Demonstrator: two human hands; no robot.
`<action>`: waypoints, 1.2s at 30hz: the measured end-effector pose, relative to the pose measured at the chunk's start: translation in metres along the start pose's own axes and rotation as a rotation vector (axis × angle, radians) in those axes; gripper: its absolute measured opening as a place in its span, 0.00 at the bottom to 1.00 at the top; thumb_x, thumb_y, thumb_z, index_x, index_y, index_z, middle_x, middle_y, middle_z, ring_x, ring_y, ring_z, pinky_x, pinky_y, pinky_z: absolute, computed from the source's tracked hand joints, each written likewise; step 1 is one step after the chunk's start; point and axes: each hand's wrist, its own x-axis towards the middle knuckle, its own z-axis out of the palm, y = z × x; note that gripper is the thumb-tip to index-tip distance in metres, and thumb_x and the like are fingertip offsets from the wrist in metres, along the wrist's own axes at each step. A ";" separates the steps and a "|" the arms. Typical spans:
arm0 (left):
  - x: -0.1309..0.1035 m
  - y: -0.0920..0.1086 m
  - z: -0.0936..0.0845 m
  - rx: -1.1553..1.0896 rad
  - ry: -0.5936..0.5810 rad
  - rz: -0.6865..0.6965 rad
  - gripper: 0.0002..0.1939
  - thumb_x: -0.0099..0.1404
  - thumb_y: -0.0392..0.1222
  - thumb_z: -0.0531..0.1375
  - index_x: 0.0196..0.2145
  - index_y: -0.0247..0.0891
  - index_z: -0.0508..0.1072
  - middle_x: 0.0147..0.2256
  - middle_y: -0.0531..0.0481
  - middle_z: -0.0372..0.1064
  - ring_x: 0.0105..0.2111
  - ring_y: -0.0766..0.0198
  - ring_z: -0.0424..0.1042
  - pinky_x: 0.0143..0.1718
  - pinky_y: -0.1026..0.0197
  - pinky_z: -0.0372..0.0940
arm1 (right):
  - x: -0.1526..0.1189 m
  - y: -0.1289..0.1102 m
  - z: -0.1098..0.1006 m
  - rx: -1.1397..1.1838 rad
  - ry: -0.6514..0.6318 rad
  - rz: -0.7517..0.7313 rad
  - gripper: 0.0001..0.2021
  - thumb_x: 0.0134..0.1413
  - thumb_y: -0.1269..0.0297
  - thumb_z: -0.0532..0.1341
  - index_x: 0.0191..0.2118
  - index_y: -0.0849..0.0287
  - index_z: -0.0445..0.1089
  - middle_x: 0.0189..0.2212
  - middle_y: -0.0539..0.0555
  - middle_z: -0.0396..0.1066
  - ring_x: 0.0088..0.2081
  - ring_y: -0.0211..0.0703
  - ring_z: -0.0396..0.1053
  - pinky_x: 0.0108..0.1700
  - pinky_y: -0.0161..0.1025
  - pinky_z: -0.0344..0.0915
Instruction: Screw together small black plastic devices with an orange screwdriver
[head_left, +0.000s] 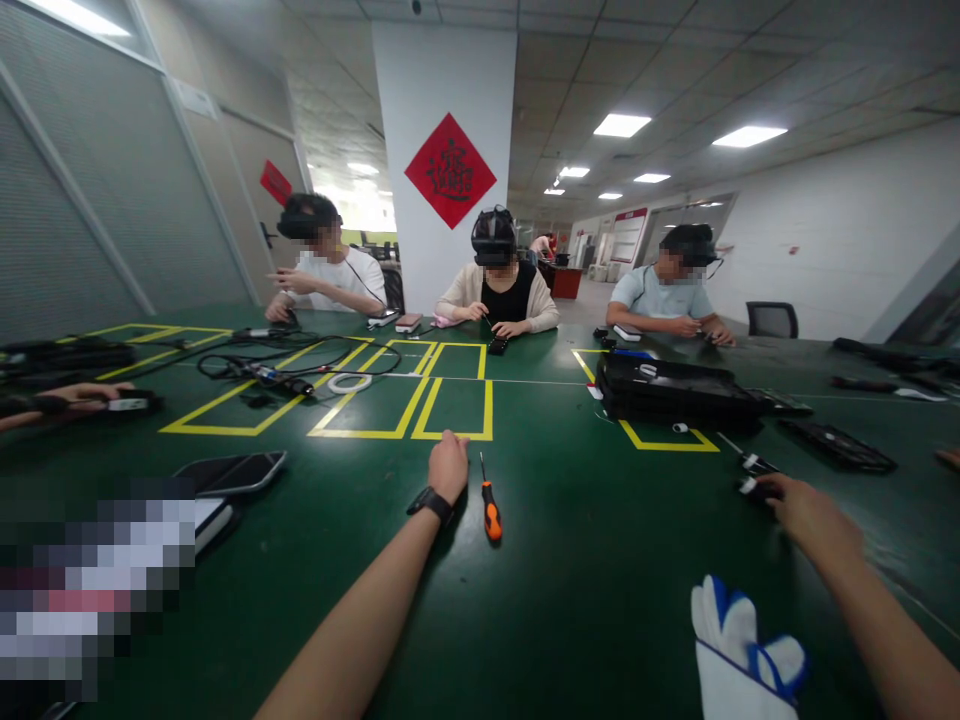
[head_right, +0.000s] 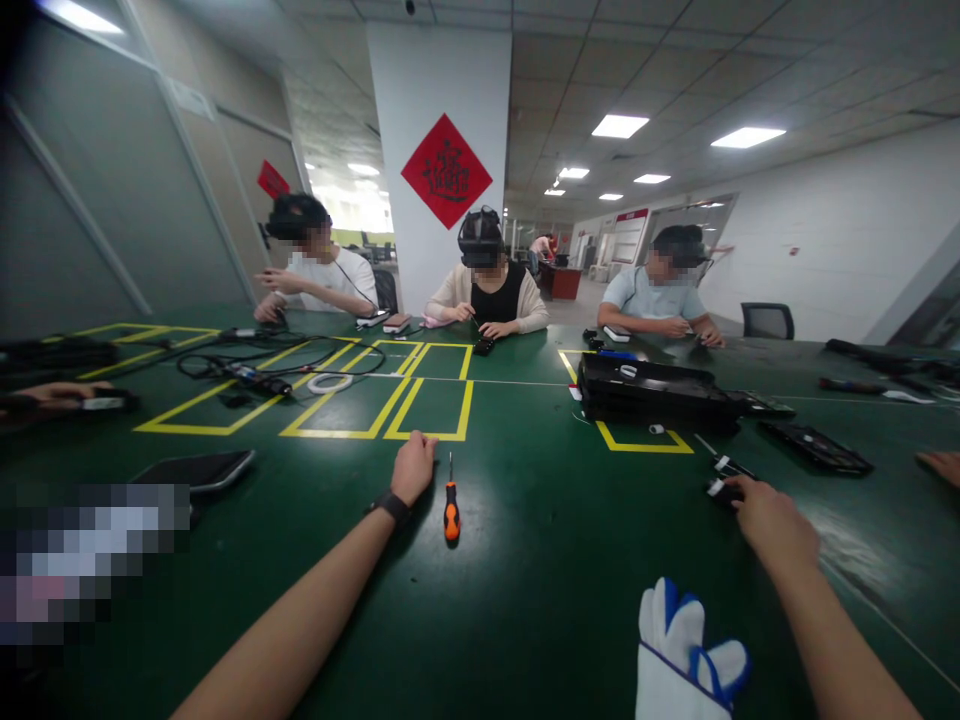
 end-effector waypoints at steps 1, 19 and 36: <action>0.000 0.000 0.000 -0.026 0.010 -0.014 0.11 0.64 0.44 0.47 0.33 0.35 0.63 0.30 0.42 0.69 0.31 0.59 0.69 0.28 0.63 0.56 | -0.001 0.003 -0.001 -0.035 -0.033 -0.015 0.13 0.47 0.67 0.54 0.40 0.56 0.70 0.36 0.65 0.69 0.34 0.54 0.69 0.32 0.46 0.60; -0.037 0.071 -0.019 -1.622 -0.552 -0.318 0.12 0.54 0.34 0.61 0.38 0.31 0.71 0.35 0.44 0.72 0.33 0.70 0.70 0.38 0.68 0.65 | -0.071 -0.330 -0.075 0.574 0.055 -0.755 0.07 0.51 0.61 0.59 0.35 0.58 0.66 0.34 0.52 0.67 0.38 0.42 0.64 0.40 0.39 0.60; -0.041 0.078 -0.021 -1.590 -0.349 -0.339 0.18 0.53 0.31 0.61 0.43 0.30 0.67 0.30 0.46 0.72 0.29 0.71 0.71 0.37 0.66 0.66 | -0.074 -0.359 -0.055 0.473 0.235 -0.819 0.09 0.57 0.69 0.52 0.35 0.58 0.70 0.35 0.54 0.70 0.41 0.43 0.61 0.42 0.40 0.58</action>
